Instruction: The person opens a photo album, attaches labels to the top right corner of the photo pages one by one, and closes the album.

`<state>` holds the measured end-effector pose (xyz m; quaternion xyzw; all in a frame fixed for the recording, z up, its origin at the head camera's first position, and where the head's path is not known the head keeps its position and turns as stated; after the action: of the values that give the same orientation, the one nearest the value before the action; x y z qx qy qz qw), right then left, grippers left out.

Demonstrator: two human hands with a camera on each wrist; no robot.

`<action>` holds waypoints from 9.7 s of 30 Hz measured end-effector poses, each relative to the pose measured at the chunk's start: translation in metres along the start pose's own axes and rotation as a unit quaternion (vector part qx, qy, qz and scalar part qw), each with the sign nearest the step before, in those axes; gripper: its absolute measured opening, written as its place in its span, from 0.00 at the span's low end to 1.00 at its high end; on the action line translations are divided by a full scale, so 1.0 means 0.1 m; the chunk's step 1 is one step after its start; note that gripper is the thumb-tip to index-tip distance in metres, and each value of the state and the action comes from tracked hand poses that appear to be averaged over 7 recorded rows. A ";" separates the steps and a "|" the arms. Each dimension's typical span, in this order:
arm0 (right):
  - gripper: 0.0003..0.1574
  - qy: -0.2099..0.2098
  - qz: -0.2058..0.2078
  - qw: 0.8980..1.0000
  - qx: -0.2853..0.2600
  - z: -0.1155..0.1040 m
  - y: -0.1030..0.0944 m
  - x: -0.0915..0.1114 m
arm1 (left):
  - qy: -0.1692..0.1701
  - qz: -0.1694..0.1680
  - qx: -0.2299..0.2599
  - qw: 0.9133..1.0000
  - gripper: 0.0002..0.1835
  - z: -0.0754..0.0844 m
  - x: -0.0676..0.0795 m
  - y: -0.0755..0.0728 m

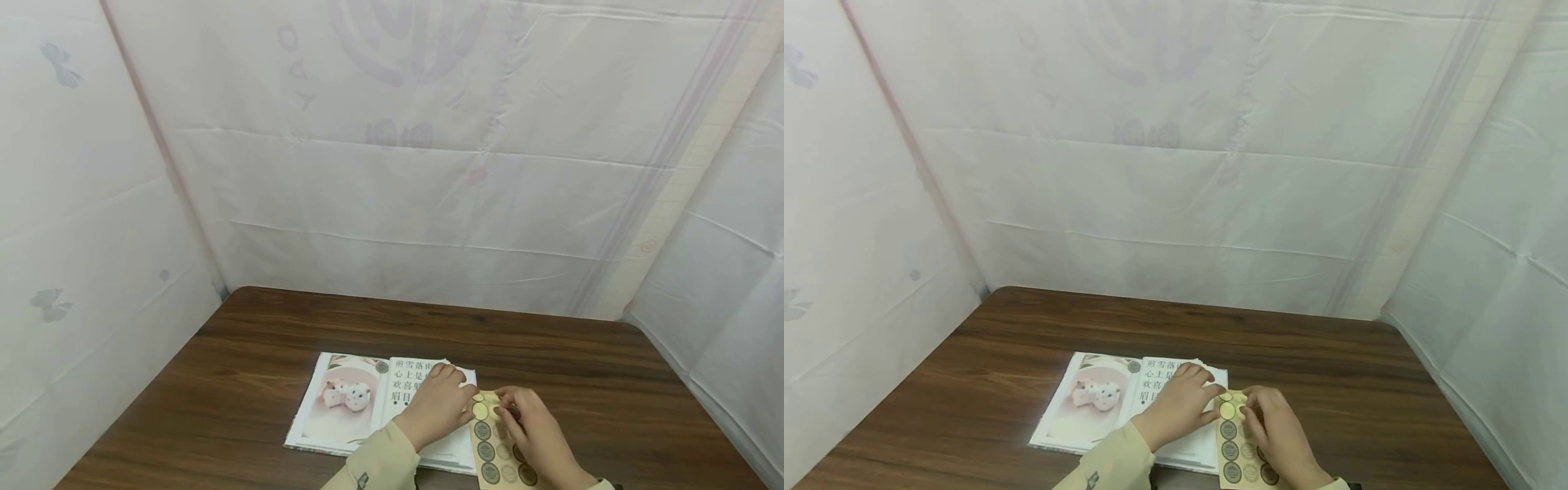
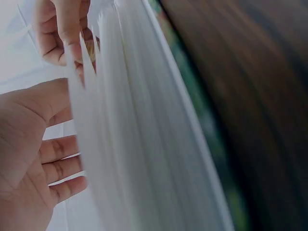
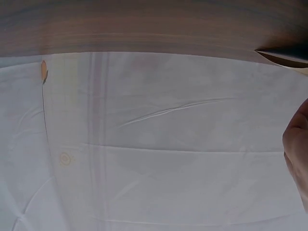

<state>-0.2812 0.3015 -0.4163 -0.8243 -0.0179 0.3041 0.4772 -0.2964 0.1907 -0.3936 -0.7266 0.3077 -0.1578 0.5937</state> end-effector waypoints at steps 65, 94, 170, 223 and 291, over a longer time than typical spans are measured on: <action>0.12 0.104 -0.262 0.924 -0.257 0.16 0.36 -0.70 | 0.054 -0.010 0.063 0.997 0.29 -0.26 0.64 0.16; 0.05 0.143 -0.221 0.914 -0.309 0.03 0.88 -1.06 | 0.066 0.012 0.062 0.996 0.27 -0.24 0.62 0.18; 0.06 0.141 -0.224 0.951 -0.160 -0.01 0.68 -1.02 | 0.060 -0.005 0.074 0.995 0.28 -0.29 0.54 0.22; 0.37 0.021 -0.174 0.978 0.113 -0.27 0.67 -0.32 | 0.050 -0.016 0.087 0.995 0.31 -0.35 0.57 0.19; 0.36 0.024 -0.183 0.978 0.101 -0.48 0.83 -0.46 | 0.223 0.068 -0.322 0.918 0.23 -1.43 2.40 -0.08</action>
<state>-0.3152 0.2045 -0.4433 -0.7616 -0.1260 0.1916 0.6061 -0.1972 -0.0703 -0.3837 -0.8017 0.5151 -0.1675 0.2528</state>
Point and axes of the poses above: each hand's wrist, its own x-axis away from the middle knuckle, its own y-axis out of the palm, z = x × y, the point moved 10 cm from there along -x, towards the middle knuckle, and after that the axes turned 13 degrees about -z, right-handed, at the moved point
